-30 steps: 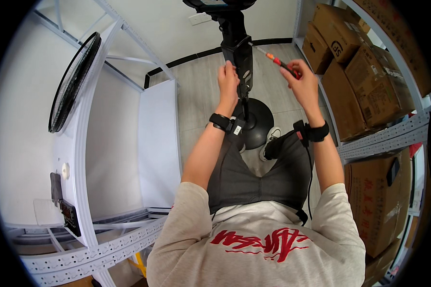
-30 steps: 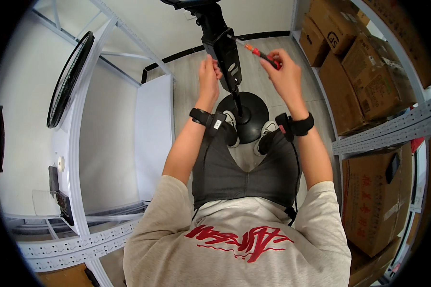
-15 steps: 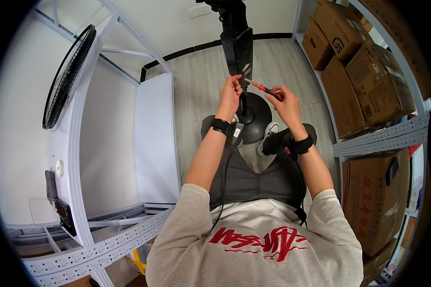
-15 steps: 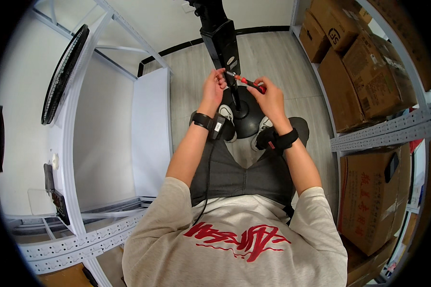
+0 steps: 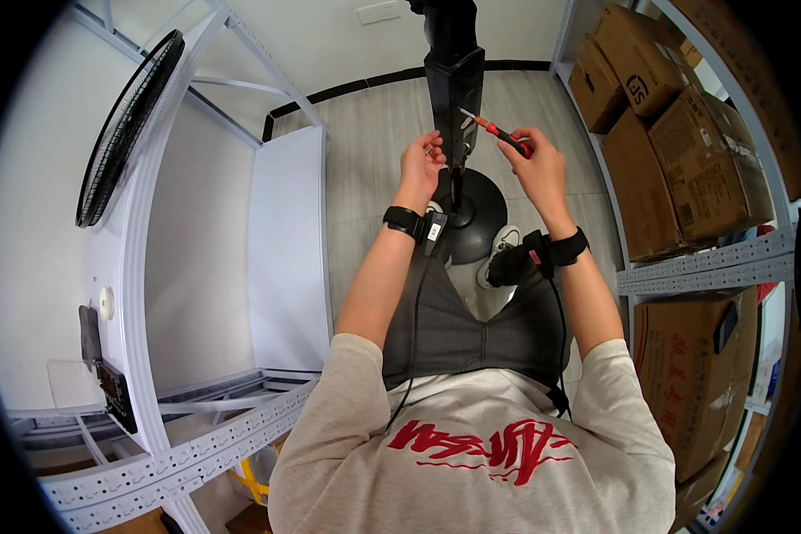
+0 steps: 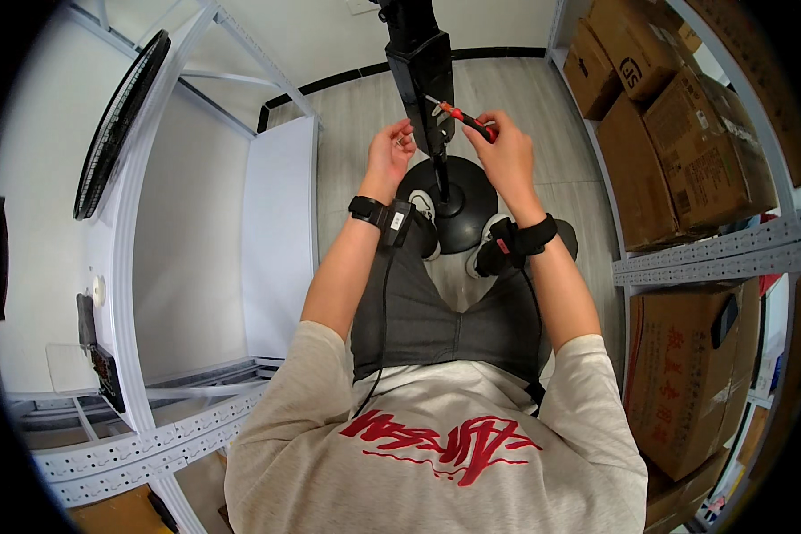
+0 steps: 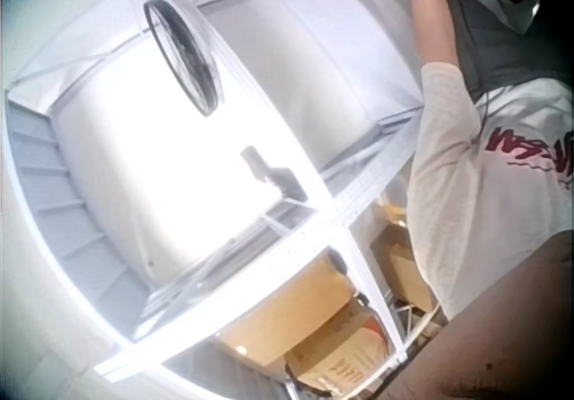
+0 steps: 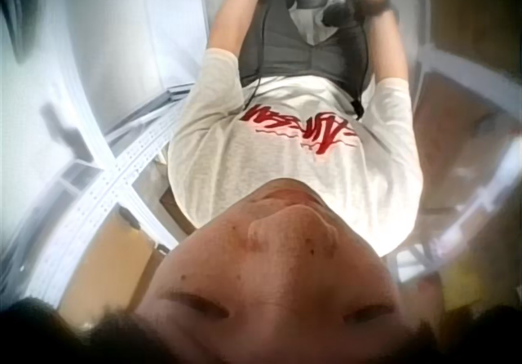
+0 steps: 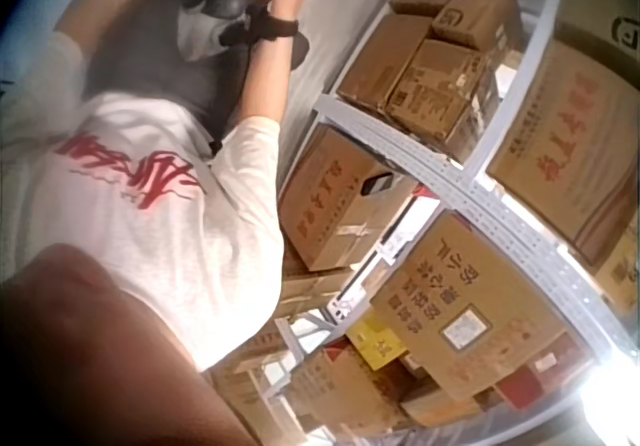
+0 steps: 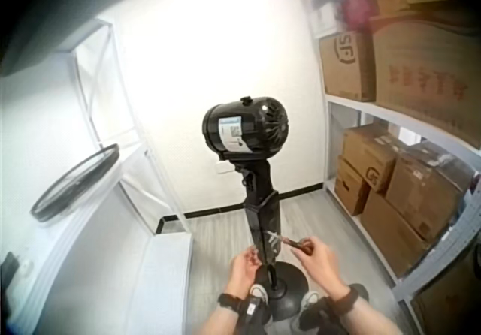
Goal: The person assembles a standing fan by attaching the motor housing to the base and tightening screws with a screwdriver. The person secures the fan head to the stand and adjusts the connection points.
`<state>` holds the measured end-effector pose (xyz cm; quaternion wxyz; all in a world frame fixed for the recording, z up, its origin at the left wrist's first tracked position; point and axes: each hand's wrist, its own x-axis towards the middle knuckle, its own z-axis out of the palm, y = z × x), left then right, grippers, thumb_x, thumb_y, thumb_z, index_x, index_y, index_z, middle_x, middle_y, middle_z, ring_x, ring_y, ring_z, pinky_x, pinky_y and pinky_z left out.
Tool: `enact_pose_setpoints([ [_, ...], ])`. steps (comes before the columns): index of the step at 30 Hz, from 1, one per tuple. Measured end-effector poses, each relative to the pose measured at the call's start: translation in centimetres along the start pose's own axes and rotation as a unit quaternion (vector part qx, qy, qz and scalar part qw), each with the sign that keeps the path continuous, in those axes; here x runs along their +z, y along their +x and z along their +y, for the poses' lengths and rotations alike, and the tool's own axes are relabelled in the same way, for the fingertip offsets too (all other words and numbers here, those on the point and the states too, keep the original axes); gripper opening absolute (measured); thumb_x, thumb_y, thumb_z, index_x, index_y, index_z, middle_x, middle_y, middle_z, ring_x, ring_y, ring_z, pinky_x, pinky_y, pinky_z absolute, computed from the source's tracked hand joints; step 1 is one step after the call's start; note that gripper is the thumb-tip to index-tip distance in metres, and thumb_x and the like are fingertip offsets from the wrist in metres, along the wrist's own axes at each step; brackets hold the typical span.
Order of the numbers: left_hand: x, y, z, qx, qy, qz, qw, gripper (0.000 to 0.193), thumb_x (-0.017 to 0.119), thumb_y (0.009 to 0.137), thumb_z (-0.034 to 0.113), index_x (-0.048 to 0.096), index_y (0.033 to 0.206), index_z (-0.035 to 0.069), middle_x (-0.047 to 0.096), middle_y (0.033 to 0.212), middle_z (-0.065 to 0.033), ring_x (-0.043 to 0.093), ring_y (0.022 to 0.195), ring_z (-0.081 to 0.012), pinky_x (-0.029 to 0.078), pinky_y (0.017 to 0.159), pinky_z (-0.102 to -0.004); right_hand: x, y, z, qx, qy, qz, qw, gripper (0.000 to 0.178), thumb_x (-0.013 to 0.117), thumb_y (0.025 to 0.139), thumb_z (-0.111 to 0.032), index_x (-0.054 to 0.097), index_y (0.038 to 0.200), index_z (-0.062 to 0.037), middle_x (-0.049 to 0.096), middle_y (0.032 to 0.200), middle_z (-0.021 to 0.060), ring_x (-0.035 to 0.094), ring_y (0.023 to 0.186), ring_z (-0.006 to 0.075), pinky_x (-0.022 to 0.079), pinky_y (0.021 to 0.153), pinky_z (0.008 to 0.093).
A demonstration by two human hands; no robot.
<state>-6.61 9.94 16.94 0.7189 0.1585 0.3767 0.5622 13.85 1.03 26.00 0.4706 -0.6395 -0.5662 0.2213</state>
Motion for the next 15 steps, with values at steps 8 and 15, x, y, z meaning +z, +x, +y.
enact_pose_setpoints([
  [8, 5.3, -3.2, 1.6, 0.138, 0.203, -0.014, 0.969, 0.047, 0.054, 0.09, 0.009, 0.047, 0.137, 0.009, 0.045, 0.073, 0.0023, 0.038, 0.058, -0.0051, 0.028, 0.047, -0.0225, 0.4, 1.0, 0.7, -0.009, 0.023, -0.013, 1.0, 0.023, 0.069, 0.086, -0.021, 0.064, 0.097, -0.0021, 0.065, 0.068, 0.0105, 0.063, 0.061, 0.0219, 0.047, 0.058, 0.0344],
  [15, 6.6, -2.1, 3.3, 0.199, 0.369, -0.052, 0.906, 0.065, 0.062, 0.082, 0.009, 0.041, 0.144, 0.009, 0.043, 0.068, 0.0051, 0.039, 0.058, -0.0049, 0.03, 0.049, -0.023, 0.3, 0.3, 0.0, -0.052, 0.044, -0.035, 0.997, 0.02, 0.064, 0.09, -0.018, 0.064, 0.101, -0.0016, 0.067, 0.072, 0.0116, 0.066, 0.063, 0.0208, 0.05, 0.06, 0.0332],
])
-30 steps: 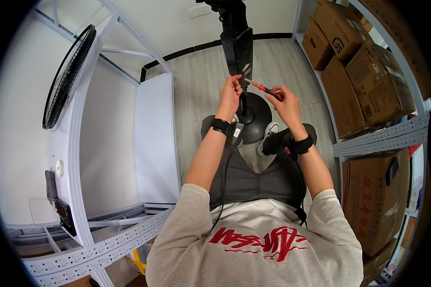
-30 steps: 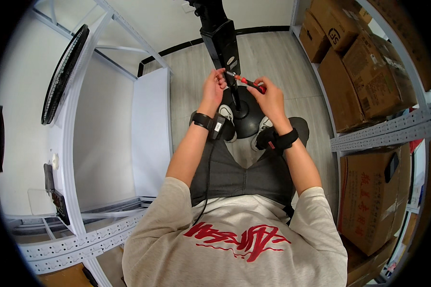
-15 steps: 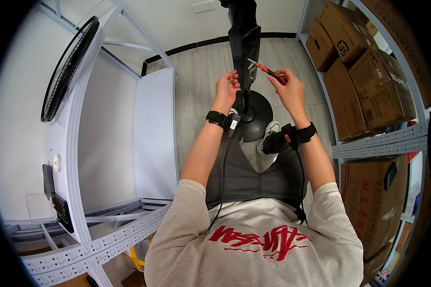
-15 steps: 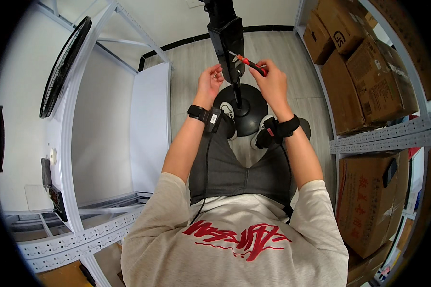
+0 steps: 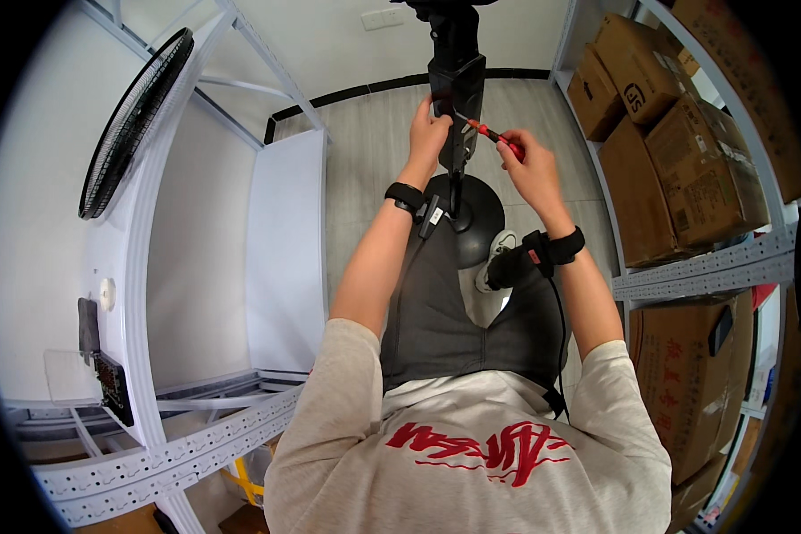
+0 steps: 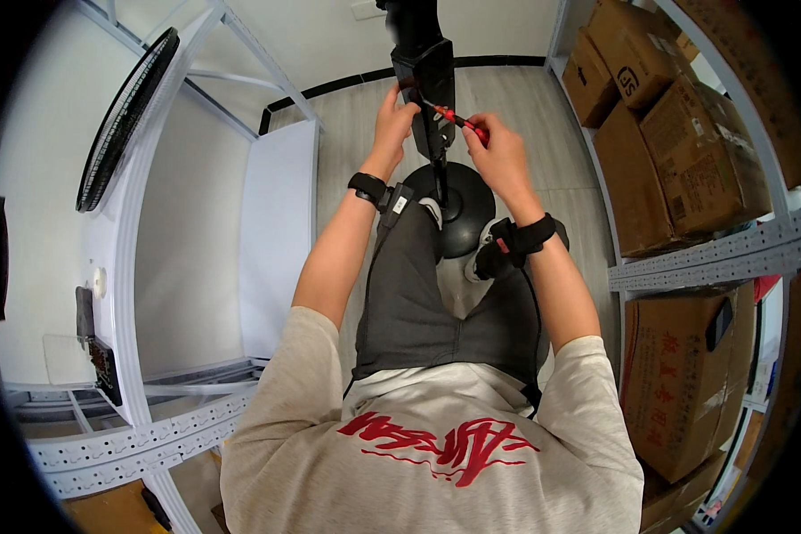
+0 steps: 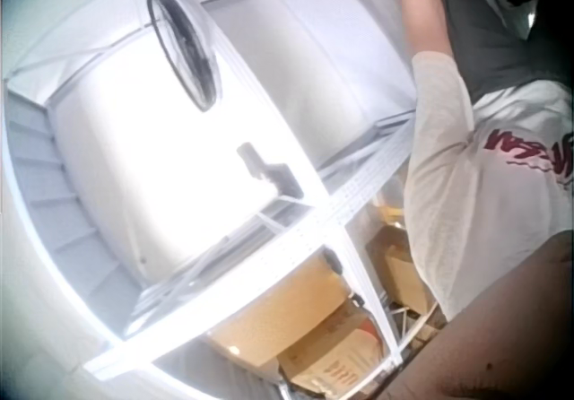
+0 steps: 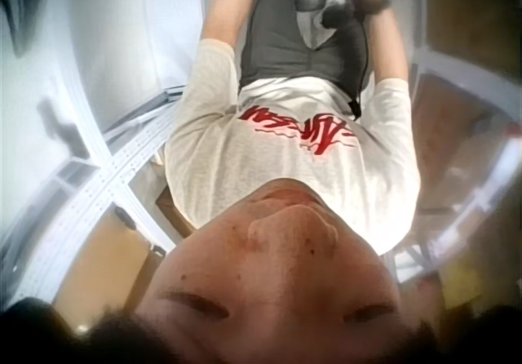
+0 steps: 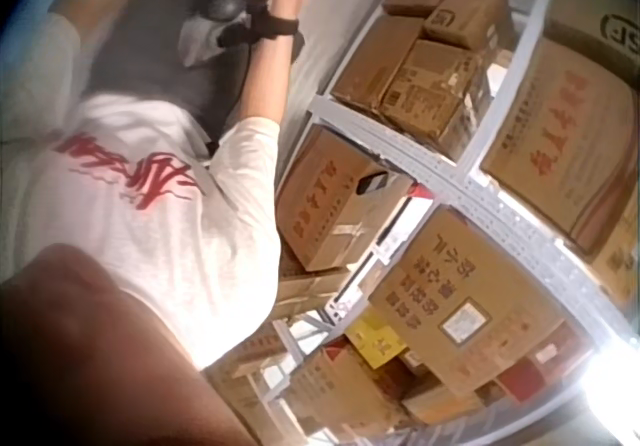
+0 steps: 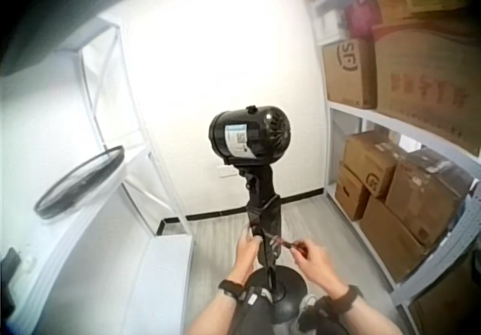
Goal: The person assembles a standing fan by attaching the motor housing to the base and tightening screws with a screwdriver. The person secures the fan head to the stand and adjusts the connection points.
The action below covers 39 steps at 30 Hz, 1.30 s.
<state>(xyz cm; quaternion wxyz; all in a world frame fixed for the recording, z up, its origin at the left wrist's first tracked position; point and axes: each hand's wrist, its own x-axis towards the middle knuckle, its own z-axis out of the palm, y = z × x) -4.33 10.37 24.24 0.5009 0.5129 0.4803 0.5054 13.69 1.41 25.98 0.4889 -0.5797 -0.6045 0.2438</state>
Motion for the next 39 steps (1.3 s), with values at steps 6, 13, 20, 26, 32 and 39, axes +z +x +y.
enact_pose_setpoints([
  [6, -0.7, 1.1, -1.0, 0.035, 0.104, -0.014, 0.994, 0.078, 0.076, 0.073, 0.011, 0.041, 0.143, 0.007, 0.05, 0.07, 0.0023, 0.049, 0.065, -0.0082, 0.039, 0.061, -0.0251, 0.3, 0.8, 1.5, 0.085, 0.11, -0.031, 0.99, 0.023, 0.061, 0.093, -0.02, 0.064, 0.106, -0.0016, 0.07, 0.077, 0.0093, 0.067, 0.064, 0.0144, 0.05, 0.059, 0.0296],
  [13, -0.4, 1.1, -1.3, 0.034, 0.122, -0.011, 0.992, 0.075, 0.078, 0.074, 0.016, 0.042, 0.138, 0.003, 0.055, 0.074, -0.0011, 0.053, 0.069, -0.0099, 0.043, 0.064, -0.0259, 0.1, 0.5, 1.9, 0.06, 0.099, -0.033, 0.993, 0.024, 0.061, 0.094, -0.021, 0.065, 0.104, -0.0003, 0.07, 0.08, 0.0071, 0.065, 0.063, 0.0117, 0.049, 0.057, 0.0262],
  [20, -0.3, 2.0, -1.6, 0.038, 0.117, -0.012, 0.992, 0.077, 0.078, 0.074, 0.018, 0.039, 0.138, 0.002, 0.052, 0.075, -0.0009, 0.051, 0.067, -0.0105, 0.043, 0.063, -0.0261, -0.3, 1.2, 2.4, 0.16, 0.233, -0.072, 0.957, 0.024, 0.061, 0.094, -0.021, 0.064, 0.106, 0.0, 0.071, 0.082, 0.0067, 0.063, 0.063, 0.0099, 0.047, 0.053, 0.0246],
  [26, -0.7, 1.6, -1.3, 0.025, 0.124, -0.024, 0.992, 0.076, 0.077, 0.075, 0.019, 0.038, 0.138, 0.003, 0.052, 0.077, -0.0016, 0.052, 0.071, -0.0112, 0.043, 0.064, -0.0269, 0.5, 0.4, 1.2, 0.087, 0.155, -0.041, 0.983, 0.026, 0.058, 0.097, -0.022, 0.063, 0.106, 0.0026, 0.071, 0.089, 0.0082, 0.059, 0.061, 0.0076, 0.044, 0.049, 0.0234],
  [32, -0.2, 1.3, -0.9, 0.022, 0.119, -0.027, 0.992, 0.076, 0.076, 0.076, 0.02, 0.035, 0.138, 0.004, 0.054, 0.078, -0.0027, 0.053, 0.072, -0.012, 0.045, 0.067, -0.0284, -0.8, 1.0, 1.2, 0.153, 0.21, -0.118, 0.958, 0.027, 0.053, 0.1, -0.024, 0.059, 0.11, 0.0012, 0.07, 0.092, 0.0059, 0.052, 0.062, 0.0042, 0.041, 0.051, 0.0197],
  [39, -0.4, 1.4, -1.1, 0.03, 0.116, -0.016, 0.993, 0.076, 0.076, 0.076, 0.021, 0.035, 0.138, 0.003, 0.054, 0.079, -0.003, 0.052, 0.072, -0.0123, 0.044, 0.068, -0.028, -1.0, 2.1, 0.7, 0.245, 0.226, -0.199, 0.921, 0.03, 0.051, 0.101, -0.027, 0.058, 0.111, 0.0005, 0.069, 0.089, 0.0043, 0.054, 0.065, 0.0042, 0.042, 0.055, 0.0193],
])
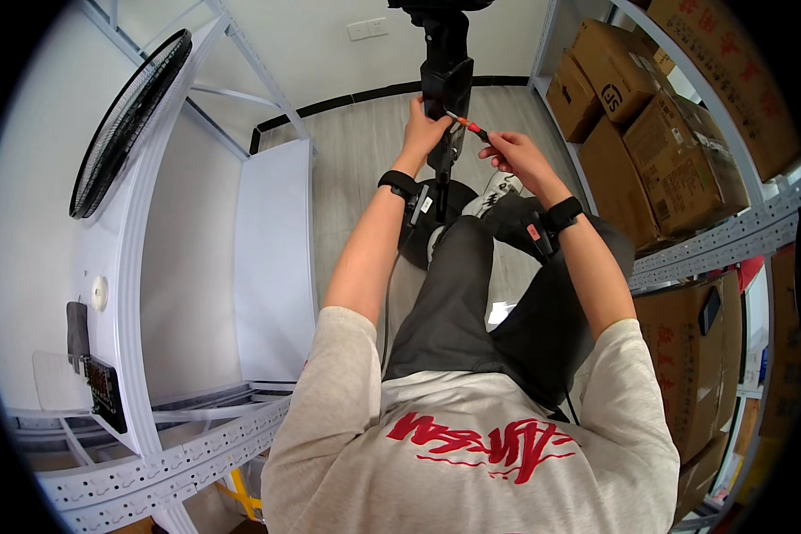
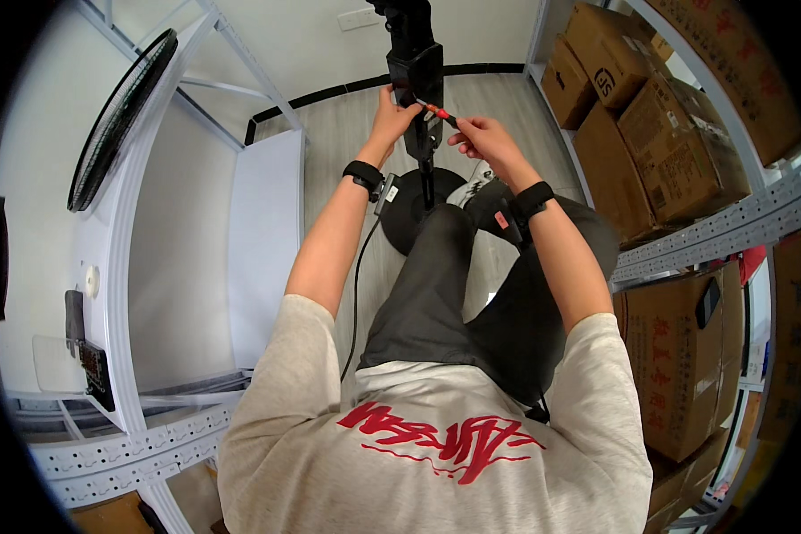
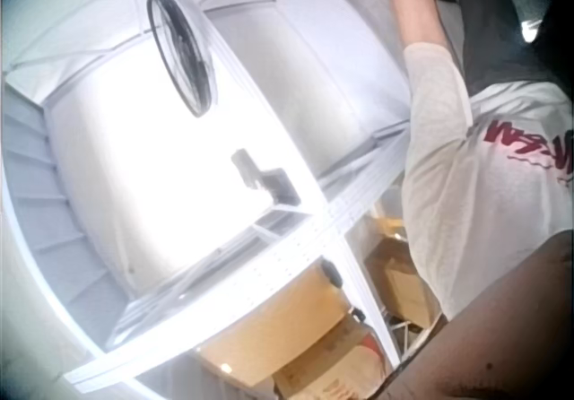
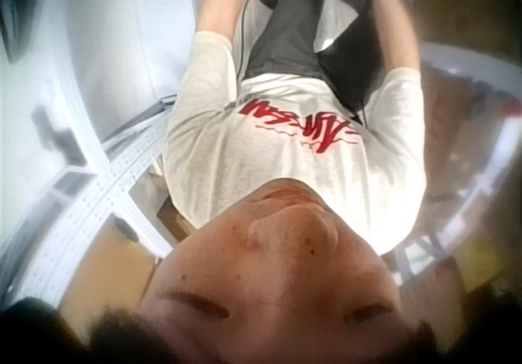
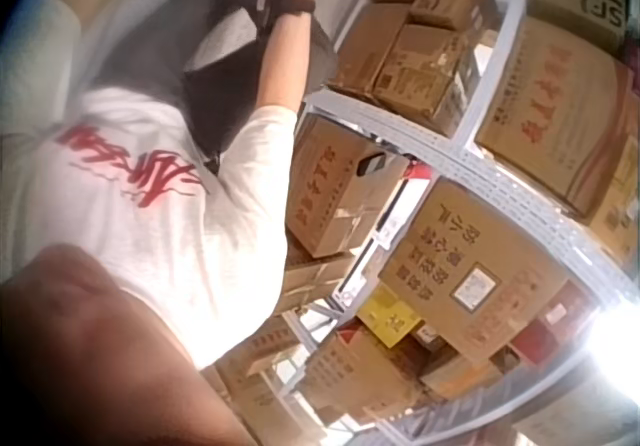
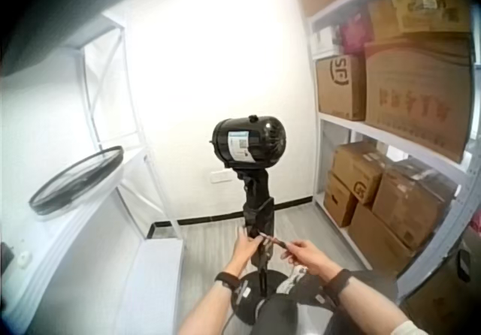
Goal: The person assembles a standing fan by attaching the motor housing to the base and tightening screws with a screwdriver. The person secures the fan head to the stand and adjusts the connection points.
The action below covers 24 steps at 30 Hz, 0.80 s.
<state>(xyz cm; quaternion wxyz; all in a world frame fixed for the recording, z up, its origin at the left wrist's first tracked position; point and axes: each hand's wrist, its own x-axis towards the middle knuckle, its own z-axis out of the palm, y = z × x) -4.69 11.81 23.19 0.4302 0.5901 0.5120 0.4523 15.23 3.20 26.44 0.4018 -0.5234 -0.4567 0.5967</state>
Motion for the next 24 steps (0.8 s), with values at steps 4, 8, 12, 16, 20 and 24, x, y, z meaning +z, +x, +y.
enact_pose_setpoints([
  [4, 0.1, -0.1, 0.4, -0.005, 0.041, -0.002, 0.999, 0.077, 0.076, 0.076, 0.022, 0.036, 0.138, 0.003, 0.054, 0.081, -0.0033, 0.053, 0.072, -0.0128, 0.045, 0.066, -0.0282, -0.7, 0.6, 0.5, 0.027, 0.006, -0.015, 1.0, 0.031, 0.052, 0.1, -0.03, 0.059, 0.111, -0.0018, 0.068, 0.088, 0.0046, 0.053, 0.062, 0.0029, 0.04, 0.052, 0.0174],
  [8, -0.4, 0.2, 0.1, 0.002, 0.053, 0.009, 0.999, 0.075, 0.077, 0.073, 0.023, 0.039, 0.136, 0.004, 0.058, 0.084, -0.0063, 0.057, 0.075, -0.017, 0.047, 0.069, -0.0311, -0.6, 0.1, -0.7, 0.069, -0.017, -0.021, 0.997, 0.032, 0.053, 0.099, -0.035, 0.06, 0.114, -0.0079, 0.066, 0.083, 0.0024, 0.049, 0.056, 0.0011, 0.035, 0.046, 0.0159],
  [12, -0.5, 1.1, -0.1, 0.008, 0.06, 0.007, 0.998, 0.074, 0.078, 0.07, 0.023, 0.043, 0.132, 0.004, 0.064, 0.089, -0.012, 0.063, 0.08, -0.0245, 0.05, 0.075, -0.0367, -1.8, 0.6, -2.2, 0.117, -0.079, -0.046, 0.989, 0.033, 0.052, 0.099, -0.04, 0.062, 0.114, -0.0127, 0.06, 0.074, -0.002, 0.044, 0.052, -0.0004, 0.03, 0.043, 0.0151],
  [16, -0.6, 1.3, 0.0, -0.006, 0.08, -0.004, 0.997, 0.074, 0.079, 0.069, 0.02, 0.043, 0.132, 0.003, 0.065, 0.1, -0.0157, 0.065, 0.09, -0.0272, 0.05, 0.08, -0.0375, -2.4, 0.6, -4.3, 0.2, -0.172, -0.073, 0.962, 0.043, 0.051, 0.098, -0.049, 0.065, 0.104, -0.0081, 0.055, 0.07, -0.0051, 0.04, 0.05, 0.0002, 0.027, 0.041, 0.0169],
  [20, -0.2, 1.1, -0.3, 0.037, 0.076, 0.05, 0.995, 0.071, 0.079, 0.07, 0.019, 0.046, 0.13, 0.003, 0.058, 0.086, -0.0048, 0.057, 0.076, -0.0141, 0.047, 0.071, -0.0294, -2.6, 0.1, -5.4, 0.208, -0.207, -0.092, 0.952, 0.047, 0.052, 0.097, -0.051, 0.063, 0.093, -0.0052, 0.049, 0.065, -0.0064, 0.036, 0.049, 0.001, 0.028, 0.041, 0.0183],
  [24, 0.5, 0.5, 1.5, -0.018, 0.054, 0.025, 0.998, 0.072, 0.077, 0.071, 0.016, 0.041, 0.132, 0.003, 0.06, 0.107, -0.0163, 0.061, 0.097, -0.0262, 0.048, 0.083, -0.0352, -3.5, 0.2, -4.8, 0.191, -0.117, -0.093, 0.97, 0.045, 0.054, 0.097, -0.048, 0.06, 0.086, -0.0052, 0.044, 0.062, -0.0074, 0.033, 0.048, 0.0012, 0.026, 0.04, 0.0175],
])
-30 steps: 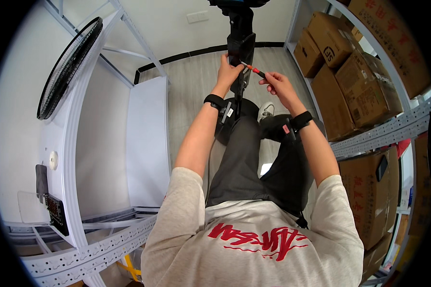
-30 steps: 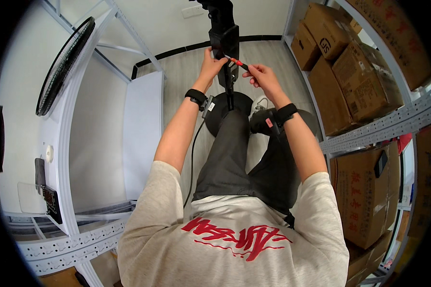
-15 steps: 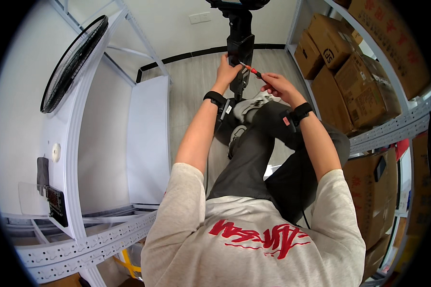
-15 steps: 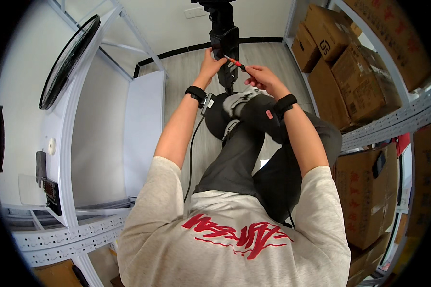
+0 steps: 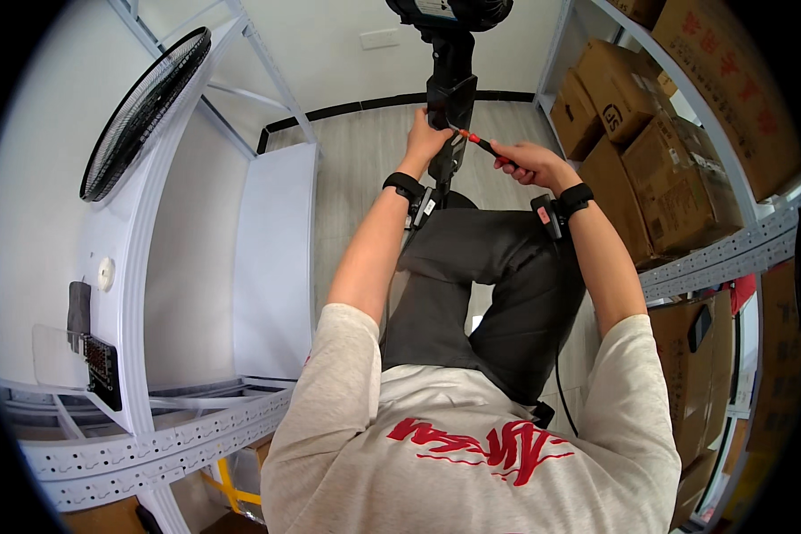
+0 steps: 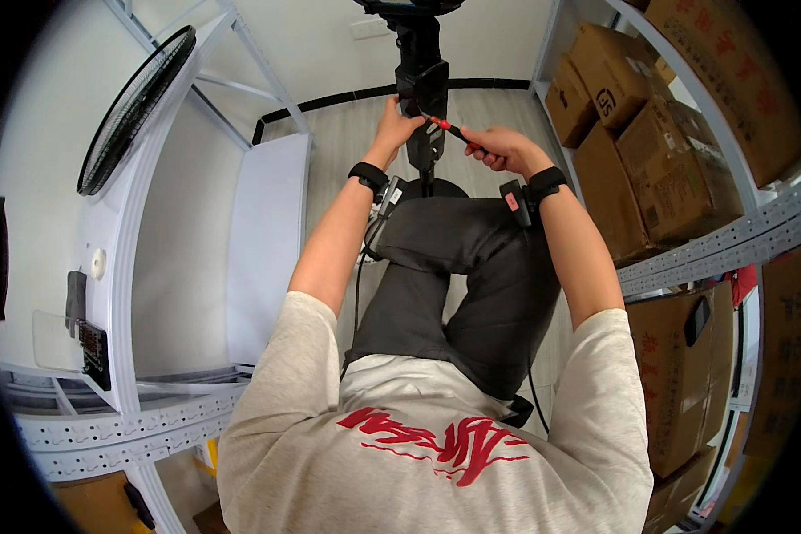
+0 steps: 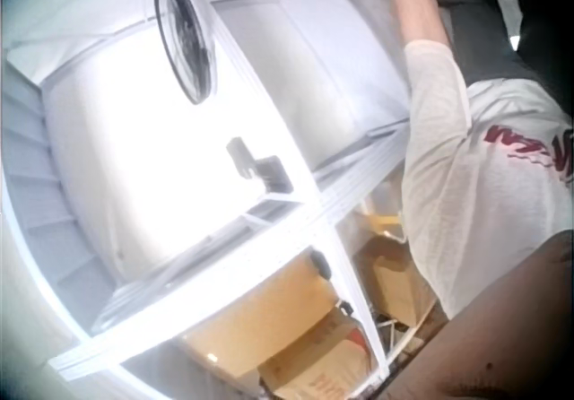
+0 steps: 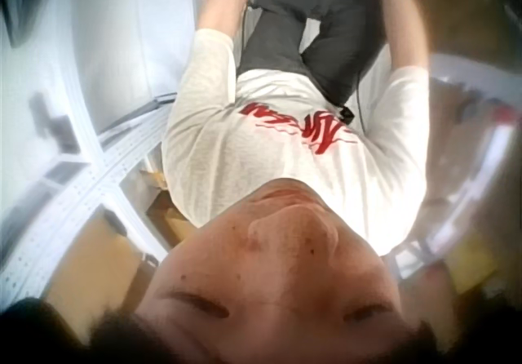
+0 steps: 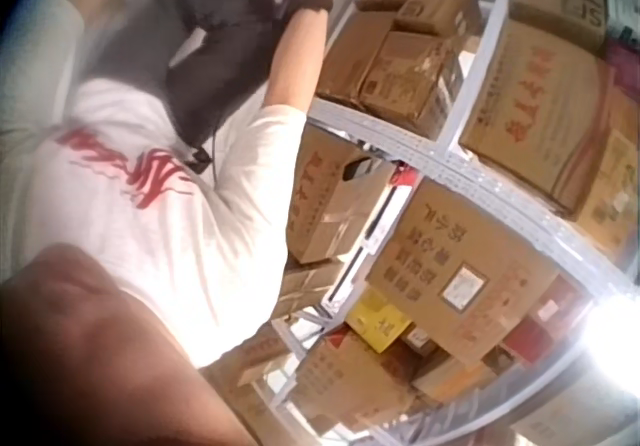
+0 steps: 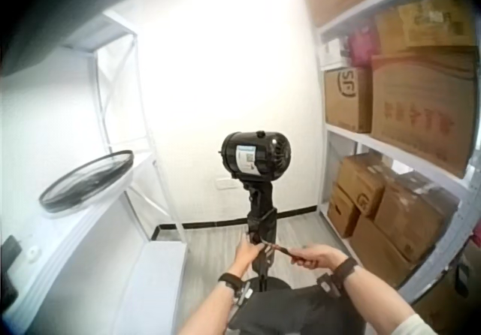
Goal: The person assembles a standing fan by attaching the motor housing to the base and tightening screws with a screwdriver. The person secures the fan head to the stand and adjusts the connection points.
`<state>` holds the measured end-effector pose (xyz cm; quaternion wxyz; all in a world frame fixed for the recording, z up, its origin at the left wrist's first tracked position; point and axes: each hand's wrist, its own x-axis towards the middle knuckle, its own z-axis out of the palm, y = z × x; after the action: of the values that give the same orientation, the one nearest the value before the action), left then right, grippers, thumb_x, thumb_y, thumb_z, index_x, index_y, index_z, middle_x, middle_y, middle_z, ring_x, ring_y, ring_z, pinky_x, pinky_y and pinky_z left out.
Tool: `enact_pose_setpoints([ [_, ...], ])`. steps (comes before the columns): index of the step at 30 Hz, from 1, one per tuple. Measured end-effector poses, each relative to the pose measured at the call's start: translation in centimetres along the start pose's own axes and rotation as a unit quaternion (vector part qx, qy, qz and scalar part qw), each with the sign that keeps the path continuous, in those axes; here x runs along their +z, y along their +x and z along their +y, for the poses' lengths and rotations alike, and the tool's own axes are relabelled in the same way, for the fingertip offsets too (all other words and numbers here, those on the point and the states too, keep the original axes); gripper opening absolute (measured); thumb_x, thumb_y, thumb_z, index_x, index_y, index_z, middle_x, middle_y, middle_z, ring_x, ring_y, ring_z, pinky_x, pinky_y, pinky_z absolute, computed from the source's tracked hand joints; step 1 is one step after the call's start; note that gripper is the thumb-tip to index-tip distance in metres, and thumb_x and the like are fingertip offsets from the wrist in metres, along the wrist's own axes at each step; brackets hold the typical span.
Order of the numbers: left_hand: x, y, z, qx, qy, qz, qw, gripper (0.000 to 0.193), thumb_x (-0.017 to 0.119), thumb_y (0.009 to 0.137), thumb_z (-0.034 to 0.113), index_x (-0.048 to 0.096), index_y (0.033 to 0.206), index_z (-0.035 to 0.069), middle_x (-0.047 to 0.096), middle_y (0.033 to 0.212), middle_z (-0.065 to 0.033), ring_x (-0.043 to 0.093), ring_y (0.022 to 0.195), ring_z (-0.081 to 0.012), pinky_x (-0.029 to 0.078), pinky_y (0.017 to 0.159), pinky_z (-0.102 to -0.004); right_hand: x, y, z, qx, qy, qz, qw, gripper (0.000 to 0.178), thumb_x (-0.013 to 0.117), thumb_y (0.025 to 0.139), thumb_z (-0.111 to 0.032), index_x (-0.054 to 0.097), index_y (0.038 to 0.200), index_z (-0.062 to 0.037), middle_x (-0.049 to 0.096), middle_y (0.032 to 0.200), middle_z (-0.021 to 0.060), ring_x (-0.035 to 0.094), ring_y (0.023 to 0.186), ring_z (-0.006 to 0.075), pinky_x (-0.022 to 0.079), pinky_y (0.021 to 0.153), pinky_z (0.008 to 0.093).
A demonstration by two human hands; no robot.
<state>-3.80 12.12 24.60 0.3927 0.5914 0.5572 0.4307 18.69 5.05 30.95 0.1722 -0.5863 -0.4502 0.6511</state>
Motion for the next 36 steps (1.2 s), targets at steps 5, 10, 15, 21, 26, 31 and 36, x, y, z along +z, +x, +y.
enact_pose_setpoints([
  [5, -0.7, 0.6, 1.4, -0.082, -0.016, -0.049, 0.995, 0.071, 0.071, 0.073, 0.01, 0.036, 0.135, 0.002, 0.058, 0.102, -0.0152, 0.057, 0.086, -0.0246, 0.043, 0.068, -0.0344, 0.0, 1.3, 0.4, 0.015, 0.076, -0.033, 0.996, 0.041, 0.056, 0.098, -0.043, 0.058, 0.084, -0.0053, 0.043, 0.062, -0.0074, 0.029, 0.046, 0.0008, 0.021, 0.038, 0.0168],
  [10, -0.8, 1.1, 2.6, -0.113, 0.0, -0.086, 0.99, 0.071, 0.062, 0.076, 0.006, 0.029, 0.138, 0.007, 0.049, 0.074, -0.0029, 0.042, 0.052, -0.0111, 0.029, 0.041, -0.0277, 0.0, 2.0, 1.2, 0.028, 0.082, -0.024, 0.996, 0.04, 0.055, 0.098, -0.044, 0.058, 0.085, -0.006, 0.043, 0.062, -0.008, 0.026, 0.045, 0.0007, 0.018, 0.037, 0.0175],
  [15, -0.2, 2.7, 1.7, -0.177, -0.052, -0.051, 0.982, 0.079, 0.056, 0.078, 0.005, 0.014, 0.144, 0.008, 0.047, 0.072, -0.0036, 0.039, 0.05, -0.0114, 0.029, 0.041, -0.027, 0.9, 2.0, 0.7, 0.021, 0.069, -0.033, 0.997, 0.04, 0.055, 0.097, -0.045, 0.059, 0.086, -0.0067, 0.043, 0.062, -0.008, 0.028, 0.047, 0.0007, 0.019, 0.038, 0.0172],
  [21, 1.7, 0.7, 2.9, -0.224, -0.203, -0.036, 0.953, 0.064, 0.045, 0.081, 0.003, 0.017, 0.139, 0.008, 0.044, 0.071, -0.0066, 0.036, 0.05, -0.0112, 0.029, 0.041, -0.0264, 0.2, 1.6, 2.4, 0.002, 0.133, -0.025, 0.991, 0.043, 0.054, 0.098, -0.047, 0.06, 0.091, -0.0051, 0.044, 0.065, -0.0074, 0.031, 0.05, 0.001, 0.022, 0.04, 0.0165],
  [26, 0.2, 0.4, 4.2, -0.273, -0.325, -0.105, 0.899, 0.029, 0.043, 0.082, 0.007, 0.029, 0.108, 0.011, 0.043, 0.071, -0.0084, 0.035, 0.05, -0.012, 0.029, 0.041, -0.026, 0.4, 0.3, 3.0, -0.028, 0.269, -0.029, 0.962, 0.043, 0.048, 0.102, -0.042, 0.061, 0.098, -0.0009, 0.047, 0.069, -0.0054, 0.036, 0.053, 0.0019, 0.026, 0.04, 0.0161],
  [31, 0.3, -0.1, 3.9, -0.263, -0.35, -0.092, 0.894, 0.027, 0.044, 0.084, 0.017, 0.029, 0.107, 0.017, 0.043, 0.071, -0.0078, 0.035, 0.05, -0.0121, 0.029, 0.041, -0.0259, 1.2, 1.3, 3.8, -0.065, 0.267, 0.012, 0.961, 0.042, 0.048, 0.102, -0.039, 0.061, 0.103, 0.0007, 0.051, 0.071, -0.0035, 0.038, 0.054, 0.0021, 0.027, 0.041, 0.0152],
  [36, 1.0, -1.7, 1.8, -0.203, -0.402, -0.098, 0.887, 0.038, 0.045, 0.087, 0.03, 0.031, 0.122, 0.03, 0.043, 0.072, -0.0055, 0.036, 0.052, -0.0122, 0.029, 0.043, -0.0244, 1.7, 1.7, 4.8, -0.039, 0.265, -0.008, 0.963, 0.044, 0.049, 0.101, -0.043, 0.063, 0.097, -0.0009, 0.047, 0.064, -0.0048, 0.037, 0.05, 0.0014, 0.026, 0.039, 0.0142],
])
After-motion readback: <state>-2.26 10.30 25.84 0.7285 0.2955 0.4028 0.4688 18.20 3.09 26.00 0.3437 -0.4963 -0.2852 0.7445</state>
